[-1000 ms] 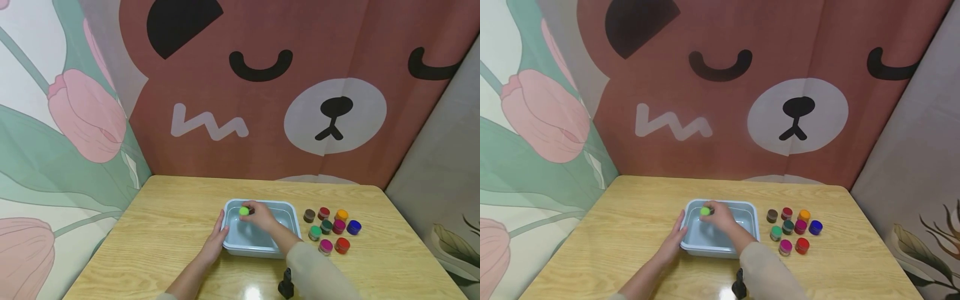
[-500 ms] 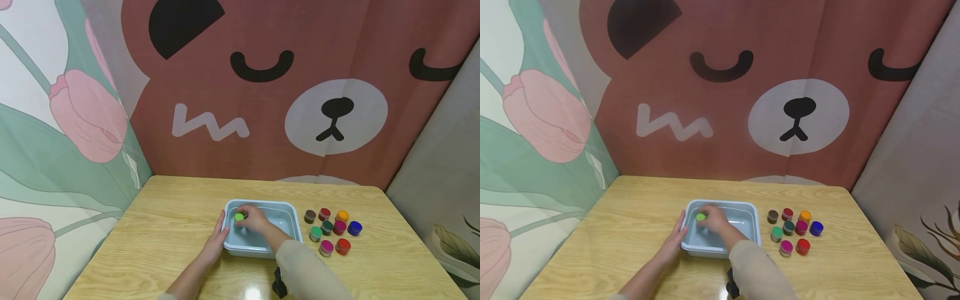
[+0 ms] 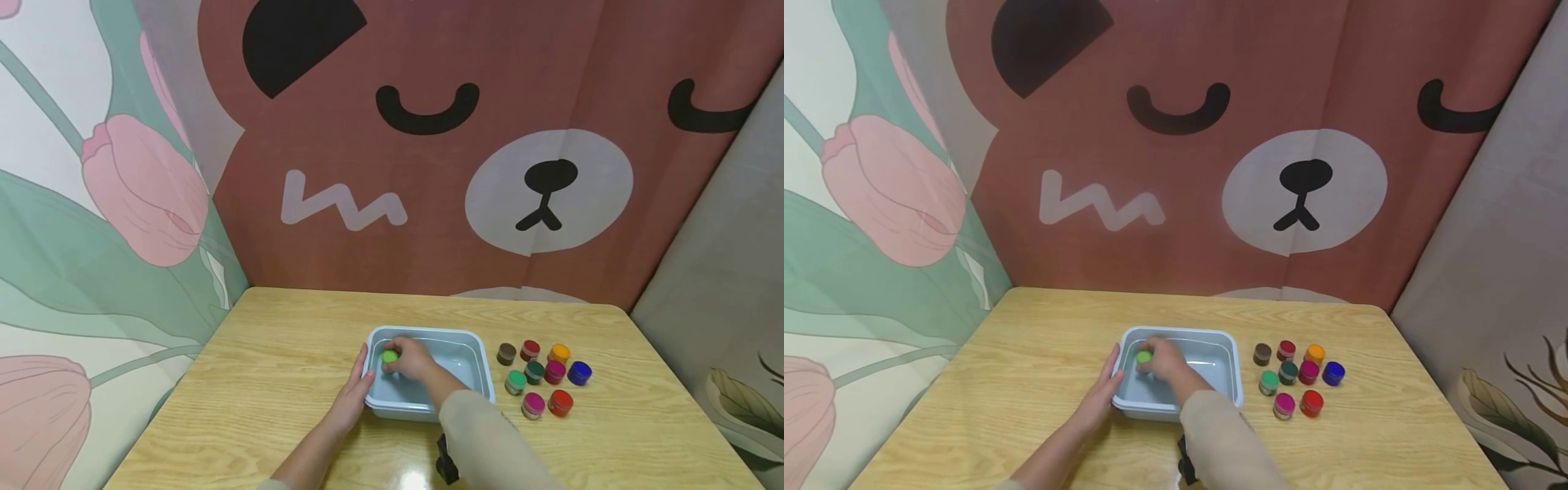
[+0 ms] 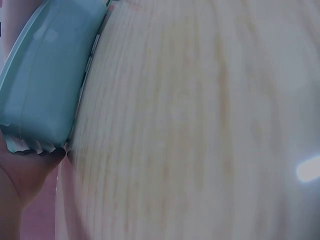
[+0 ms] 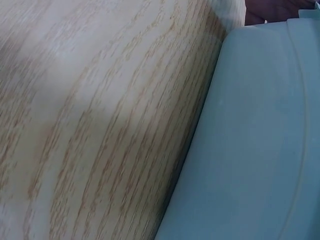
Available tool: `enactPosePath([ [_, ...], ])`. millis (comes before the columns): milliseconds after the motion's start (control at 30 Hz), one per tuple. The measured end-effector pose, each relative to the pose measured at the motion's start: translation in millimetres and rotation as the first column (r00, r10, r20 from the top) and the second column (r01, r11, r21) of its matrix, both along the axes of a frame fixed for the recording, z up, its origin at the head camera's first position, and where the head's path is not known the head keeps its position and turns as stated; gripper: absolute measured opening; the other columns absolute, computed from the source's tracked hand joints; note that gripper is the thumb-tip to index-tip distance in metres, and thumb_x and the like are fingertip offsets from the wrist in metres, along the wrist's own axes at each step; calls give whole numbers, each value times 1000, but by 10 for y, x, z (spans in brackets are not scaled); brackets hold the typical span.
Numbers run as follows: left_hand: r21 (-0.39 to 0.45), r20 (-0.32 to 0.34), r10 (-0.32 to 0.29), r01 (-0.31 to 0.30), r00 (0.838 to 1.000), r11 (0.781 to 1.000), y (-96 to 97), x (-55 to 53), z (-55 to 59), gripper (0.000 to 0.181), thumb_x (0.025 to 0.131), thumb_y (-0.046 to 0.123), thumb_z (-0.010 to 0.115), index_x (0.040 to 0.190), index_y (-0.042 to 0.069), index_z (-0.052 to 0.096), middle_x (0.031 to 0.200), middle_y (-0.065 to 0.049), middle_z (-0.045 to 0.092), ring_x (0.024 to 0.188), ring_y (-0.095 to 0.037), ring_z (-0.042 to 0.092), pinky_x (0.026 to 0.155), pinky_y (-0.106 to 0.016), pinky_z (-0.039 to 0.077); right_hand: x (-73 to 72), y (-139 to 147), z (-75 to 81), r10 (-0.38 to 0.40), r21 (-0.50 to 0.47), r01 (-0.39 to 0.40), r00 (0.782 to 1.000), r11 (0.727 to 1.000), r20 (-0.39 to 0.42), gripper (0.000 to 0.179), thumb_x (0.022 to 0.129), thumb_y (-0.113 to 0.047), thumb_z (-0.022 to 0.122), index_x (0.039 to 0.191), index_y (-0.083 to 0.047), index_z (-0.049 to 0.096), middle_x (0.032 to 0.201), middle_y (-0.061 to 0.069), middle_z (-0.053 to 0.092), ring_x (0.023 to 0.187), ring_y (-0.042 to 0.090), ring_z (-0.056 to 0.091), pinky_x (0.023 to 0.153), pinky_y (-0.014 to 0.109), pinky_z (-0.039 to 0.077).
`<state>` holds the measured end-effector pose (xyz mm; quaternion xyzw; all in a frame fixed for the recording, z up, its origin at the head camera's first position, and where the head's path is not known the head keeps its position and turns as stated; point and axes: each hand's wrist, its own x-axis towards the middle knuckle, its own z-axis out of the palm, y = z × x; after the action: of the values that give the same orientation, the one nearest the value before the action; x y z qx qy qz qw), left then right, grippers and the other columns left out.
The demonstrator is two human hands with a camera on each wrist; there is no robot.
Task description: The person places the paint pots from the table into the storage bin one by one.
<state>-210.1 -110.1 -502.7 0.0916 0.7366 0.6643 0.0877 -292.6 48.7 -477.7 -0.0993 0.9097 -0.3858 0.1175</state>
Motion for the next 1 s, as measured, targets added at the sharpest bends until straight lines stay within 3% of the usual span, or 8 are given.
enactPosePath([
  [333, 11, 2, 1, -1, 1000, 1000, 5, 1, 4, 60, 108, 25, 32, 159, 17, 2, 165, -18, -2, 150, -43, -4, 119, -64, 0, 9, 9, 31, 6, 1, -6, 999, 1000, 39, 49, 79, -18, 81, 125, -14, 65, 127, 10, 65, 122, 31, 57, 109, 49, 43],
  [667, -1, -12, 8, -8, 1000, 1000, 12, 7, -24, 59, 107, 22, 32, 159, 16, 3, 165, -19, -1, 150, -44, -3, 118, -66, 0, 108, 113, 101, -12, -113, 13, 1000, 993, 8, 46, 79, -18, 82, 119, -4, 63, 121, 14, 66, 115, 31, 61, 101, 46, 50],
  [1000, -44, 5, 52, -52, 999, 998, 19, -8, -29, 58, 107, 24, 32, 159, 22, 7, 166, -16, 4, 151, -44, 1, 117, -68, 2, 255, 357, 370, -50, -200, 41, 998, 979, -42, 44, 83, -15, 78, 122, -3, 62, 122, 18, 64, 115, 35, 61, 96, 47, 53],
])
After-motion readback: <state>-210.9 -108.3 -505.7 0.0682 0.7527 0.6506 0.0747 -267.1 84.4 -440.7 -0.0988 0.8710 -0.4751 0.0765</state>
